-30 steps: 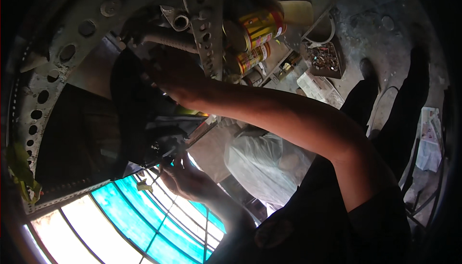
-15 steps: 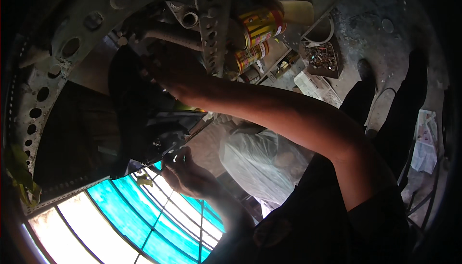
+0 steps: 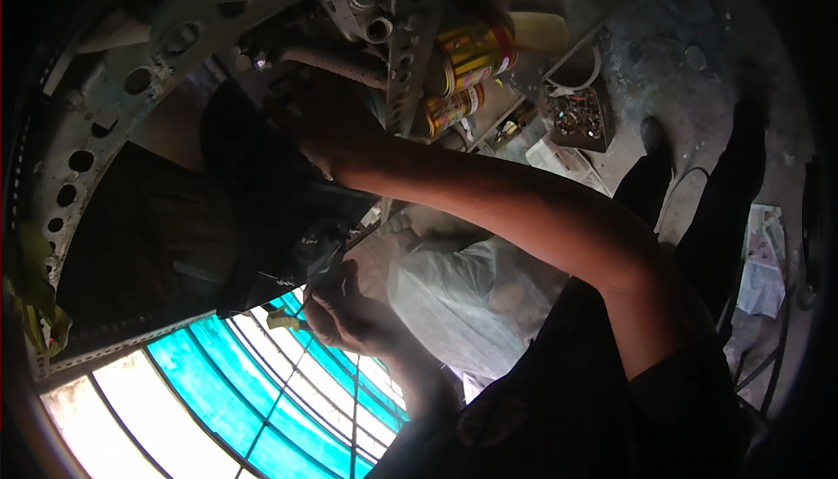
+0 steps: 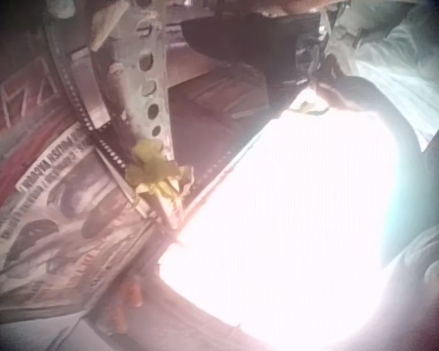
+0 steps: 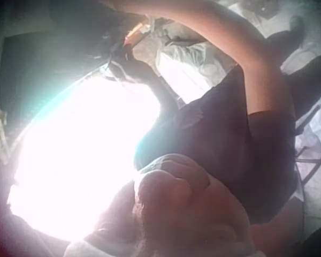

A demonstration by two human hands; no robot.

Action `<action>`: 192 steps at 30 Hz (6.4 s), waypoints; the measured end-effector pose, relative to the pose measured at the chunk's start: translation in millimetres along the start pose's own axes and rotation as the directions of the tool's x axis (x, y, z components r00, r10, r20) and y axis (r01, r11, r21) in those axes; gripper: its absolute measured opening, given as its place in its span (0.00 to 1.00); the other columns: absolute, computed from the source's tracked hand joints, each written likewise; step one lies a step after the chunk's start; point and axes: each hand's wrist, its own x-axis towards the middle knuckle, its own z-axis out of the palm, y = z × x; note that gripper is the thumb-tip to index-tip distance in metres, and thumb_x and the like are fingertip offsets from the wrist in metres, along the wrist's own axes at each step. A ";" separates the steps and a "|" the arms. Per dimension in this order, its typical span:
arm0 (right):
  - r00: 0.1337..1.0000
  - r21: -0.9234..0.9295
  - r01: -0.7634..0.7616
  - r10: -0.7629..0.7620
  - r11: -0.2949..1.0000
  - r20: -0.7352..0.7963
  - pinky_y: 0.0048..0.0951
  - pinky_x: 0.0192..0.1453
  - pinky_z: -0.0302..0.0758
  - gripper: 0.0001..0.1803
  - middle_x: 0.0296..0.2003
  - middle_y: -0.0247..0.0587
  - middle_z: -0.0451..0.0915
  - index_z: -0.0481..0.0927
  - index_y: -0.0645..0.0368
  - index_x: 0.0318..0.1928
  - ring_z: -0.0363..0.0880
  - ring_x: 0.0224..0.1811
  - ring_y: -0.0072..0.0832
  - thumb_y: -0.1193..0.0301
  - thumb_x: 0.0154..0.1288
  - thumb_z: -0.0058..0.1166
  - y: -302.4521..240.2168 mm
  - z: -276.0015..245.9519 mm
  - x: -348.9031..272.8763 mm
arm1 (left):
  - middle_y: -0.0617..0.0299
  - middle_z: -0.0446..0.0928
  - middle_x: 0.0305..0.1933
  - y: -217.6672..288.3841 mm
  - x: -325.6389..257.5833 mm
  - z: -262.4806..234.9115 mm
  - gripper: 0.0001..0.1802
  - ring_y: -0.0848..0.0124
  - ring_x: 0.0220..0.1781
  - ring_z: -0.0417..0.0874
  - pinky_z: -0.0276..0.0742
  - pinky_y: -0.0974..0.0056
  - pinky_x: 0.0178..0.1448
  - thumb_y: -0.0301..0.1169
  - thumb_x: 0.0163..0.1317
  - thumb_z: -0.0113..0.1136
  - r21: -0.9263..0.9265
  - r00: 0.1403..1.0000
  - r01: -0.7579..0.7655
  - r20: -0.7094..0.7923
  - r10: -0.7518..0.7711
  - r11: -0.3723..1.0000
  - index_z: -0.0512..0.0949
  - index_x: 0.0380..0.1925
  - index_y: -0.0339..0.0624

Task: The person retrieves a car side mirror from a shelf, applies masking tape to its edges, and then uses a spray gun to paint the mirror housing yellow. The person holds the mirror and rotates it while spraying to cover different sides.

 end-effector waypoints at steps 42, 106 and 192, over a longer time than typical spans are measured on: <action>0.949 -0.186 0.260 -0.215 0.947 0.232 0.36 0.54 0.76 0.28 0.39 0.49 0.81 0.78 0.58 0.60 0.81 0.45 0.42 0.82 0.57 0.54 -26.9 -8.5 -64.9 | 0.49 0.82 0.42 -28.8 54.9 -68.7 0.12 0.62 0.44 0.84 0.83 0.58 0.57 0.32 0.75 0.56 -0.443 0.998 0.046 -0.025 -0.064 0.895 0.77 0.43 0.31; 0.815 0.633 -0.372 -0.087 0.679 0.572 0.29 0.69 0.66 0.41 0.63 0.37 0.73 0.65 0.59 0.71 0.70 0.65 0.27 0.87 0.51 0.42 -48.0 65.8 -85.4 | 0.50 0.80 0.47 -14.6 54.8 -122.4 0.11 0.59 0.43 0.86 0.87 0.56 0.50 0.30 0.72 0.59 -0.659 0.982 -0.177 -0.171 0.084 0.731 0.79 0.41 0.28; 0.052 -0.349 0.469 0.369 0.812 0.928 0.29 0.37 0.74 0.12 0.35 0.45 0.82 0.86 0.66 0.43 0.79 0.31 0.32 0.71 0.64 0.64 -142.8 87.8 -227.0 | 0.52 0.80 0.30 -24.4 -75.5 -181.6 0.04 0.62 0.32 0.83 0.77 0.61 0.39 0.20 0.59 0.62 -0.376 0.806 0.448 -0.222 -0.549 0.811 0.82 0.35 0.32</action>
